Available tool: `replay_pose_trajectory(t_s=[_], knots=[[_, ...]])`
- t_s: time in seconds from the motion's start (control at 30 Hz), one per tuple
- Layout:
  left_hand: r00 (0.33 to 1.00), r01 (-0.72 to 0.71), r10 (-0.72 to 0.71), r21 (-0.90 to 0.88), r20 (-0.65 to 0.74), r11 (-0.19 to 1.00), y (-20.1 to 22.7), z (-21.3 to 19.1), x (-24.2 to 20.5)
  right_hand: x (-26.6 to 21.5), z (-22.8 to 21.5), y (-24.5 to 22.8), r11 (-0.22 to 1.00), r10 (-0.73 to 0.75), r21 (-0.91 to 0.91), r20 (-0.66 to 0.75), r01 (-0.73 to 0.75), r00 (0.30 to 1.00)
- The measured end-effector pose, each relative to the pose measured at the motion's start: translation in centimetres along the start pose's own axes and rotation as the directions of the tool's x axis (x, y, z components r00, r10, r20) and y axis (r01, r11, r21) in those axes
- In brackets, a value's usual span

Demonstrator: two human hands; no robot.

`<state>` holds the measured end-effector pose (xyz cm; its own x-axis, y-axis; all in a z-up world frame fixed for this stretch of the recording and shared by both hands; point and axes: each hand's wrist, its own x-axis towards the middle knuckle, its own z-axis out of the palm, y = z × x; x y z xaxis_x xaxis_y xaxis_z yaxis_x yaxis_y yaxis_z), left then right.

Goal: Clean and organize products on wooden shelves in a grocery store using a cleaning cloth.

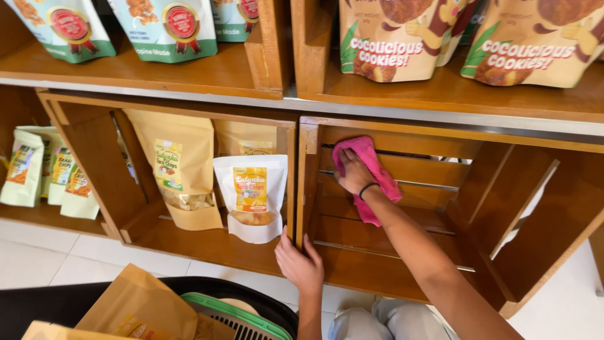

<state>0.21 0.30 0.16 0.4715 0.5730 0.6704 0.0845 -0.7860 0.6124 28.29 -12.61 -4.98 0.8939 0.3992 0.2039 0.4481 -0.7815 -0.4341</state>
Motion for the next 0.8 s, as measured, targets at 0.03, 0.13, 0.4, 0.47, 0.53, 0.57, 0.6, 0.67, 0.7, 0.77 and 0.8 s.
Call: replay_pose_trajectory(t_s=[0.03, 0.13, 0.4, 0.47, 0.53, 0.57, 0.6, 0.67, 0.7, 0.77, 0.8], knots=[[1.0, 0.007, -0.007, 0.013, -0.006, 1.0, -0.1, -0.1, -0.1, 0.2, 0.4, -0.5, 1.0, -0.011, 0.005, 0.009, 0.011, 1.0], [1.0, -0.004, 0.004, 0.012, -0.014, 1.0, -0.5, -0.1, -0.4, 0.3, 1.0, -1.5, 0.993, -0.112, -0.03, 0.015, 0.112, 0.994], [0.999, -0.042, 0.042, -0.014, -0.009, 0.999, -0.2, -0.6, 0.2, -4.7, -2.4, -0.5, 0.969, -0.022, -0.245, 0.011, 0.024, 1.0], [0.999, -0.036, 0.036, -0.012, -0.006, 0.999, -0.3, -0.7, 0.2, -6.6, -3.3, 2.4, 0.962, 0.067, -0.267, 0.014, -0.061, 0.998], [1.0, -0.029, 0.029, -0.011, 0.003, 1.0, -0.6, -1.2, 0.1, -9.2, -3.7, 4.9, 0.945, 0.161, -0.291, 0.018, -0.149, 0.987], [0.999, -0.034, 0.034, -0.036, 0.01, 0.999, -0.3, -1.1, 0.3, -10.6, -4.4, 6.4, 0.929, 0.207, -0.308, -0.026, -0.205, 0.978], [0.999, -0.038, 0.039, -0.062, 0.017, 0.997, 0.0, -0.9, 0.4, -11.9, -5.2, 8.0, 0.911, 0.251, -0.321, -0.071, -0.26, 0.965], [0.999, -0.035, 0.036, -0.062, 0.013, 0.997, -0.1, -0.8, 0.5, -13.7, -3.8, 12.8, 0.897, 0.269, -0.337, -0.1, -0.287, 0.958], [0.999, -0.028, 0.029, -0.053, 0.019, 0.998, -0.1, -0.9, 0.2, -15.3, -3.0, 15.4, 0.883, 0.291, -0.349, -0.116, -0.313, 0.95], [0.999, -0.024, 0.025, -0.038, 0.031, 0.999, -0.2, -0.8, 0.0, -17.5, -3.1, 16.8, 0.872, 0.379, -0.274, -0.144, -0.405, 0.914], [0.999, -0.02, 0.021, -0.014, 0.037, 1.0, -0.2, -0.7, 0.0, -18.4, -3.0, 17.4, 0.855, 0.457, -0.191, -0.163, -0.482, 0.875]])
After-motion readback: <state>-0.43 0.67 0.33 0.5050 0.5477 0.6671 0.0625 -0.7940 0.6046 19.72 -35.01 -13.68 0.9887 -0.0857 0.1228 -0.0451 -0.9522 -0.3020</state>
